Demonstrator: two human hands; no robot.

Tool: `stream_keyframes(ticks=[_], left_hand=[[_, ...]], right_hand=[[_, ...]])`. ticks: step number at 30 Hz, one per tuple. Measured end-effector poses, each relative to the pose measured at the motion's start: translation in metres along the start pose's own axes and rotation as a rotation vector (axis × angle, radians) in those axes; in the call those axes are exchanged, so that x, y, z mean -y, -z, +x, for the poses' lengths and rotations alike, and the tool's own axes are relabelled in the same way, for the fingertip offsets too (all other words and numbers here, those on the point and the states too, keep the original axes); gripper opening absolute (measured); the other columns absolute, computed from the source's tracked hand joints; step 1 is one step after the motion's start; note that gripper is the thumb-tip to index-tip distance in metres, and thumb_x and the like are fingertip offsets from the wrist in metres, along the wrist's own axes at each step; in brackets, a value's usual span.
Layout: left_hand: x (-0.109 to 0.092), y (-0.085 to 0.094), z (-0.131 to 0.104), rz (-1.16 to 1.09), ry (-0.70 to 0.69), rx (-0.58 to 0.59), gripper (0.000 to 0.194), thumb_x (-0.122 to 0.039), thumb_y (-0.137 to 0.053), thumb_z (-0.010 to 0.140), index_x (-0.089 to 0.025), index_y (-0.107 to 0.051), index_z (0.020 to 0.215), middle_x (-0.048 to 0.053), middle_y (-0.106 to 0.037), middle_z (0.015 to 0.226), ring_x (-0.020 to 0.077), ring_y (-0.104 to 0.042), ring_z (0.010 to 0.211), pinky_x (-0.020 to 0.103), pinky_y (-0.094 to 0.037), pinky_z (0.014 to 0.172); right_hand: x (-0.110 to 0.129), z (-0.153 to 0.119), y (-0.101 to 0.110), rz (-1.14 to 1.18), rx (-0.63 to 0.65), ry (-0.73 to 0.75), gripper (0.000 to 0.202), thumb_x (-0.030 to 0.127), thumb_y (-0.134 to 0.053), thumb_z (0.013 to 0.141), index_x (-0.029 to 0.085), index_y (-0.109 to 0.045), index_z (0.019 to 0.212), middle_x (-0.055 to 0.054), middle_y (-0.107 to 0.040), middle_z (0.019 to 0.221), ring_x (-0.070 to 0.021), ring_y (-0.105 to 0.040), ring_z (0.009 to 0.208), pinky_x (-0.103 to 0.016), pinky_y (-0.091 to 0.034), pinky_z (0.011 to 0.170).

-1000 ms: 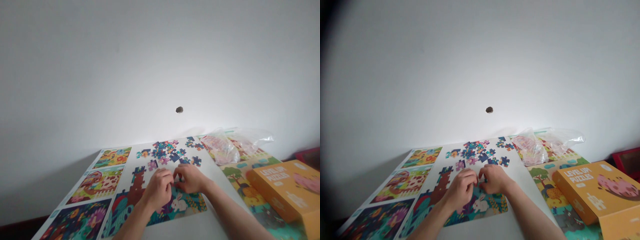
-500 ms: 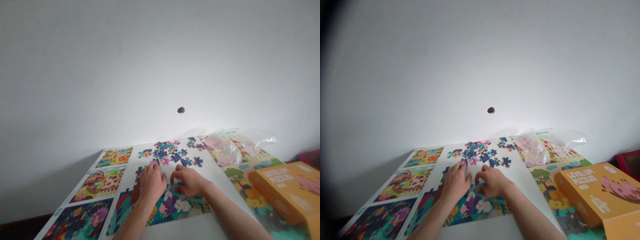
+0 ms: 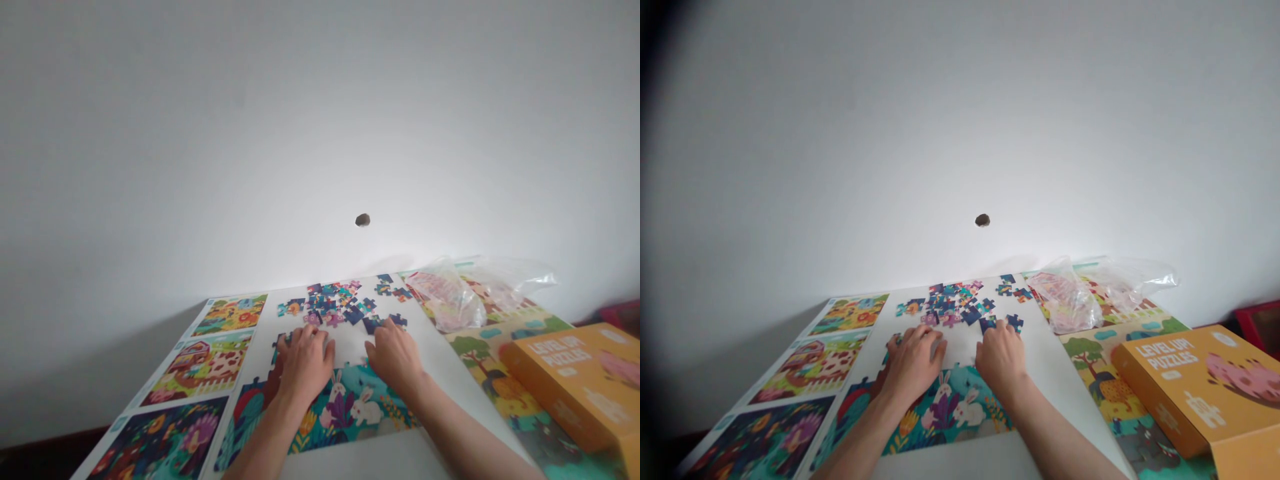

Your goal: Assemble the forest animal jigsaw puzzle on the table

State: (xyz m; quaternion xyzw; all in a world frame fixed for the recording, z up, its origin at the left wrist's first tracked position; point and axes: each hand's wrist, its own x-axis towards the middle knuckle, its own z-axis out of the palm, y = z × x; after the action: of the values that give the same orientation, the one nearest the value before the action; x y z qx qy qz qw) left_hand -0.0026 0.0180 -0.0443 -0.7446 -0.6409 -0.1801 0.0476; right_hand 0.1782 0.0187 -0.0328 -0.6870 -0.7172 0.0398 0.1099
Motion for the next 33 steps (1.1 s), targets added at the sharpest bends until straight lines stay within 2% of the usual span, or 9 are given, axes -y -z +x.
stream_keyframes(ticks=[4,8,12,15,18,22,25,29,33], left_hand=[[0.001,-0.004,0.0,-0.053,-0.071,0.036,0.028,-0.031,-0.05,0.09,-0.025,-0.068,0.109,0.01,-0.061,0.122,0.0308,-0.052,0.116,0.054,-0.025,0.106],[0.002,-0.004,0.0,-0.078,-0.104,0.057,0.028,-0.032,-0.051,0.089,-0.026,-0.067,0.111,0.008,-0.06,0.127,0.0304,-0.05,0.121,0.056,-0.021,0.109],[0.001,-0.003,-0.001,-0.101,-0.123,0.066,0.029,-0.031,-0.054,0.087,-0.024,-0.066,0.112,0.009,-0.06,0.128,0.0305,-0.05,0.121,0.057,-0.021,0.109],[0.0,-0.001,-0.001,-0.138,-0.144,0.069,0.027,-0.028,-0.053,0.087,-0.024,-0.067,0.11,0.008,-0.062,0.12,0.0287,-0.055,0.114,0.055,-0.024,0.107],[-0.003,0.003,-0.002,-0.2,-0.223,0.092,0.022,-0.027,-0.053,0.086,-0.023,-0.068,0.103,0.008,-0.063,0.112,0.0254,-0.057,0.108,0.047,-0.031,0.103],[-0.01,0.012,-0.005,-0.227,-0.301,0.15,0.014,-0.029,-0.055,0.085,-0.02,-0.066,0.083,0.006,-0.064,0.093,0.0232,-0.058,0.096,0.039,-0.039,0.089],[-0.013,0.017,-0.007,-0.232,-0.333,0.205,0.019,-0.039,-0.066,0.078,-0.02,-0.062,0.079,0.003,-0.063,0.084,0.0221,-0.058,0.086,0.037,-0.039,0.084],[-0.012,0.014,-0.007,-0.252,-0.311,0.26,0.029,-0.043,-0.075,0.069,-0.021,-0.062,0.084,0.002,-0.061,0.084,0.0208,-0.057,0.082,0.032,-0.042,0.076],[-0.011,0.007,-0.007,-0.28,-0.292,0.274,0.032,-0.044,-0.077,0.068,-0.023,-0.062,0.086,0.001,-0.061,0.086,0.02,-0.057,0.083,0.029,-0.042,0.072]], right_hand=[[0.001,-0.002,-0.012,0.031,0.04,0.068,0.04,0.035,-0.048,0.088,0.008,-0.066,0.113,-0.02,-0.056,0.127,-0.0309,-0.052,0.118,-0.037,-0.039,0.099],[-0.002,0.008,-0.029,0.052,0.05,0.096,0.06,0.037,-0.044,0.09,0.008,-0.041,0.142,-0.019,-0.031,0.151,-0.0334,-0.029,0.138,-0.045,-0.026,0.11],[-0.005,0.017,-0.03,0.071,0.05,0.112,0.058,0.038,-0.044,0.091,0.012,-0.041,0.143,-0.017,-0.031,0.152,-0.0342,-0.027,0.139,-0.049,-0.024,0.11],[-0.002,0.016,-0.022,0.117,0.01,0.107,0.044,0.036,-0.046,0.089,0.014,-0.059,0.125,-0.016,-0.05,0.139,-0.0316,-0.043,0.128,-0.044,-0.031,0.107],[0.002,0.014,-0.014,0.201,0.016,0.197,0.037,0.031,-0.039,0.093,0.017,-0.062,0.118,-0.012,-0.062,0.124,-0.0244,-0.053,0.118,-0.037,-0.036,0.104],[0.002,0.016,-0.014,0.225,0.128,0.407,0.046,0.033,-0.032,0.096,0.022,-0.045,0.139,-0.008,-0.044,0.146,-0.029,-0.031,0.138,-0.056,-0.02,0.111],[0.002,0.019,-0.014,0.205,0.176,0.431,0.049,0.033,-0.031,0.096,0.023,-0.038,0.144,-0.006,-0.034,0.152,-0.032,-0.023,0.141,-0.064,-0.012,0.109],[0.005,0.017,-0.01,0.161,-0.008,0.22,0.041,0.031,-0.038,0.093,0.02,-0.057,0.127,-0.01,-0.054,0.136,-0.0293,-0.041,0.13,-0.052,-0.02,0.111],[0.002,0.012,-0.013,0.03,-0.119,-0.13,0.049,0.041,-0.042,0.091,0.012,-0.058,0.127,-0.021,-0.051,0.134,-0.0394,-0.042,0.126,-0.054,-0.026,0.104]])
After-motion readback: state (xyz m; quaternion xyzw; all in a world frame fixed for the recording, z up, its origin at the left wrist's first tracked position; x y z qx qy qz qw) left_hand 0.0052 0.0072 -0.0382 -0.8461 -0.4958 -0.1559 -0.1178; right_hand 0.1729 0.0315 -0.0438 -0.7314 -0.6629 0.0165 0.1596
